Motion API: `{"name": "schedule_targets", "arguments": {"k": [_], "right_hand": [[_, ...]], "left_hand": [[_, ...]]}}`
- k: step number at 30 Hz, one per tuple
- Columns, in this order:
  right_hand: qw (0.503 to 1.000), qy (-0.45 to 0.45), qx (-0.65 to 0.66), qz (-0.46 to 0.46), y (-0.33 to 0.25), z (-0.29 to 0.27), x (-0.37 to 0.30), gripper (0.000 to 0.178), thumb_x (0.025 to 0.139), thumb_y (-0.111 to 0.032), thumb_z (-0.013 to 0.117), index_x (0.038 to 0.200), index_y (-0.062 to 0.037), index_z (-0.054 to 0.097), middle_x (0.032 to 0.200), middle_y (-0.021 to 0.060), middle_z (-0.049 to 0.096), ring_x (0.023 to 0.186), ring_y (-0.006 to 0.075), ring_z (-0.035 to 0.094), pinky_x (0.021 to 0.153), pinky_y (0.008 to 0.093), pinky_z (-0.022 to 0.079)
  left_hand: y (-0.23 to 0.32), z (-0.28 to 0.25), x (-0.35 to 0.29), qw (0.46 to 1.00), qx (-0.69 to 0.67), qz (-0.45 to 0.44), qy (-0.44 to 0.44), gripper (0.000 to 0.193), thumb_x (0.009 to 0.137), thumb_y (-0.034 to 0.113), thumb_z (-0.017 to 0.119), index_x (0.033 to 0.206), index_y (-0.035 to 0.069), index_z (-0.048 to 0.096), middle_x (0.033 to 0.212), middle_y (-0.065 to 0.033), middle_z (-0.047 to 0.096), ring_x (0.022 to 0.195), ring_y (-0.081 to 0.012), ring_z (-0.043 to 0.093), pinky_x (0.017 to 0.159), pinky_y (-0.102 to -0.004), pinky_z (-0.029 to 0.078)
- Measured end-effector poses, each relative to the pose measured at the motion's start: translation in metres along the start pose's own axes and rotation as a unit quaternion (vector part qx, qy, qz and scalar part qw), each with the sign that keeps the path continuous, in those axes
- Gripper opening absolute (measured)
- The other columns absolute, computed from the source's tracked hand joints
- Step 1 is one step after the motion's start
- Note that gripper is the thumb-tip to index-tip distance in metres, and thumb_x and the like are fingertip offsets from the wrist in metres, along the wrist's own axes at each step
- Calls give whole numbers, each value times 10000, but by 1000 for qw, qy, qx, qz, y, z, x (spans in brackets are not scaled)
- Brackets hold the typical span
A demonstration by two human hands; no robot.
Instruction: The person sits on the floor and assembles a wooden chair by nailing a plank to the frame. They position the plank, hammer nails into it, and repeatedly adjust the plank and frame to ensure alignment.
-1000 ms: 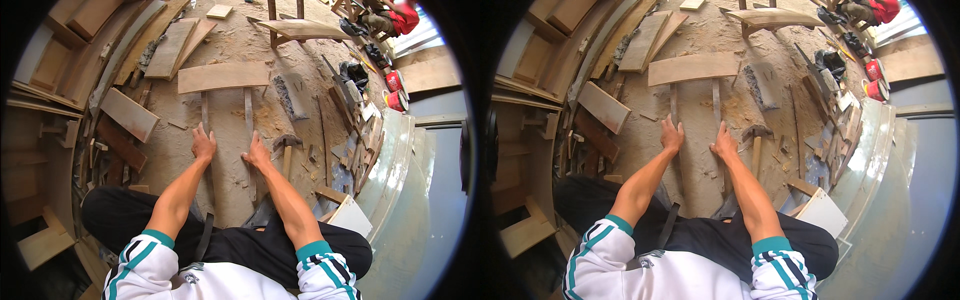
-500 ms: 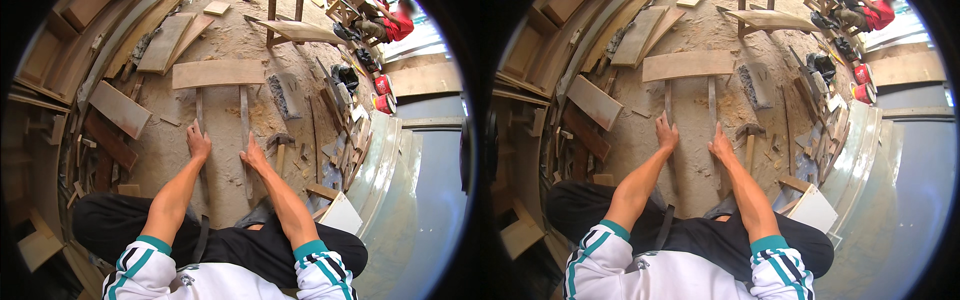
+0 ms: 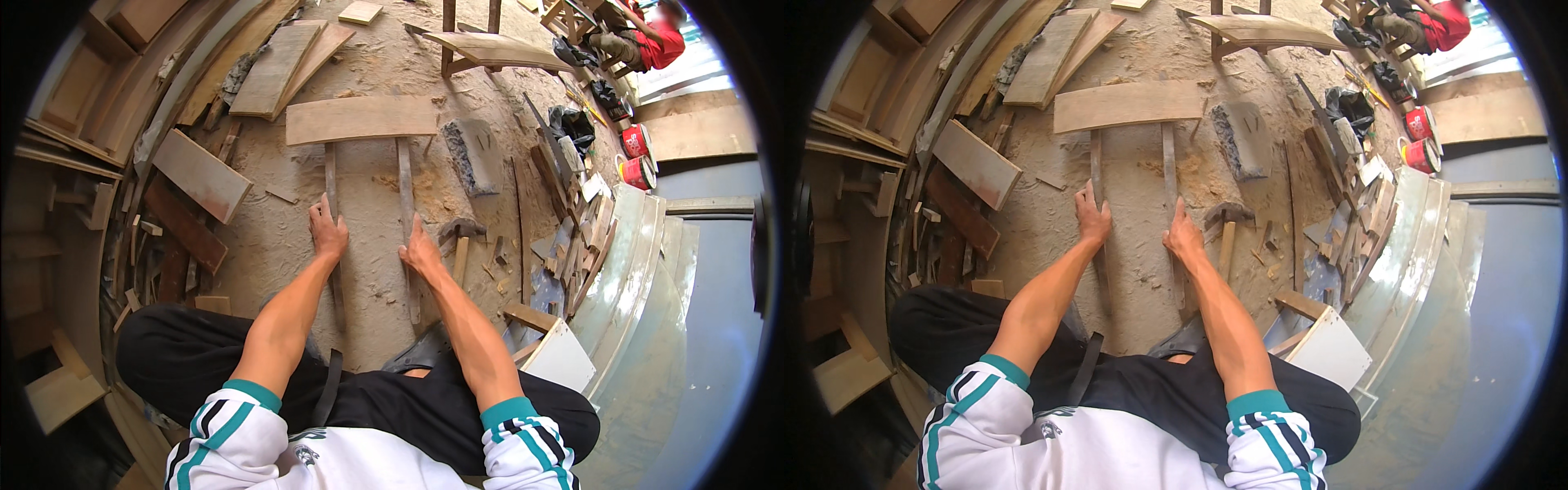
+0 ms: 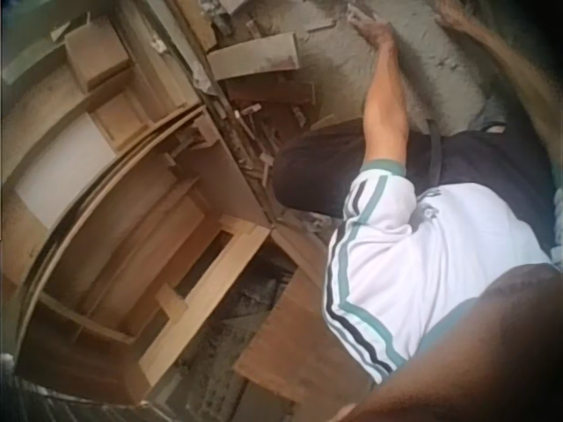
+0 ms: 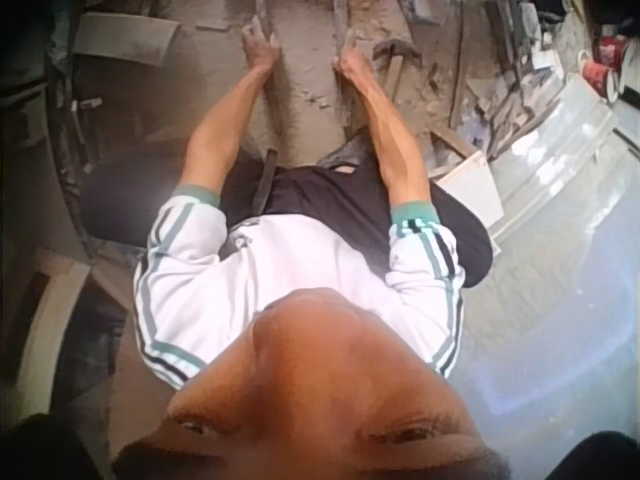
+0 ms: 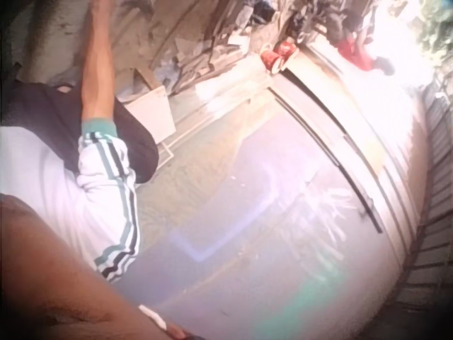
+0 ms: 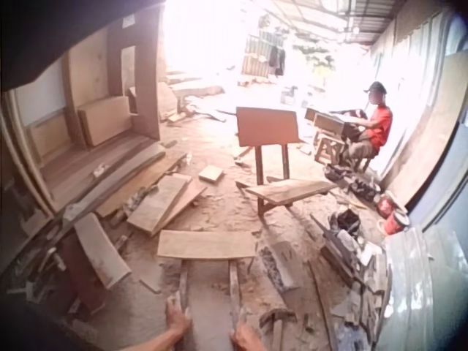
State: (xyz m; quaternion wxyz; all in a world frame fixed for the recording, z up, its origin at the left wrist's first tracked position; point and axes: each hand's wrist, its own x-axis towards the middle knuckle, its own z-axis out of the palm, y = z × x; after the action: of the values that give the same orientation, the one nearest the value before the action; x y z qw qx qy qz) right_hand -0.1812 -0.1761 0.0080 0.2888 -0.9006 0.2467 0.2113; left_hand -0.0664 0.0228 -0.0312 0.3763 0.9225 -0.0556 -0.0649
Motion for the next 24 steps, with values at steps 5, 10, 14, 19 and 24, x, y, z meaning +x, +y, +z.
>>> {"name": "schedule_targets", "arguments": {"k": [5, 10, 14, 19, 24], "right_hand": [[1000, -15, 13, -10, 6, -3, 3, 1008, 841, -257, 689, 1543, 35, 28, 1348, 362, 489, 1190, 490, 545, 1025, 483, 446], [1000, -12, 5, -8, 4, -6, 2, 1011, 835, -243, 701, 1539, 41, 35, 1354, 364, 483, 1192, 492, 543, 1031, 478, 445], [1000, -5, 5, -7, -2, -9, -1, 987, 834, -245, 708, 1534, 40, 73, 1342, 359, 494, 1184, 489, 549, 1011, 491, 456], [999, 32, -3, 5, -9, -6, -10, 957, 834, -287, 727, 1521, 18, 135, 1299, 324, 539, 1156, 481, 567, 963, 516, 477], [998, 53, -24, -1, -8, 0, -25, 941, 841, -364, 715, 1519, -3, 172, 1297, 304, 551, 1134, 467, 586, 930, 514, 494]], "left_hand": [[2, -1, 0, 1000, -8, 11, -1, 734, 852, 108, 663, 1504, 52, 331, 1247, -176, 416, 1205, -359, 430, 1051, -450, 357], [3, -3, 0, 1000, -7, 7, -7, 737, 848, 109, 666, 1504, 51, 336, 1229, -178, 428, 1181, -361, 449, 1035, -439, 378], [-1, -3, 1, 1000, 2, 15, 3, 740, 846, 125, 678, 1502, 53, 344, 1231, -178, 435, 1182, -361, 452, 1034, -434, 382], [5, -9, -7, 997, 78, 8, -17, 782, 854, 251, 695, 1509, 47, 320, 1303, -171, 426, 1242, -345, 416, 1058, -456, 338], [14, -20, -36, 991, 130, -20, -37, 779, 853, 317, 693, 1492, 59, 330, 1411, -155, 375, 1335, -335, 327, 1110, -486, 239]]}}
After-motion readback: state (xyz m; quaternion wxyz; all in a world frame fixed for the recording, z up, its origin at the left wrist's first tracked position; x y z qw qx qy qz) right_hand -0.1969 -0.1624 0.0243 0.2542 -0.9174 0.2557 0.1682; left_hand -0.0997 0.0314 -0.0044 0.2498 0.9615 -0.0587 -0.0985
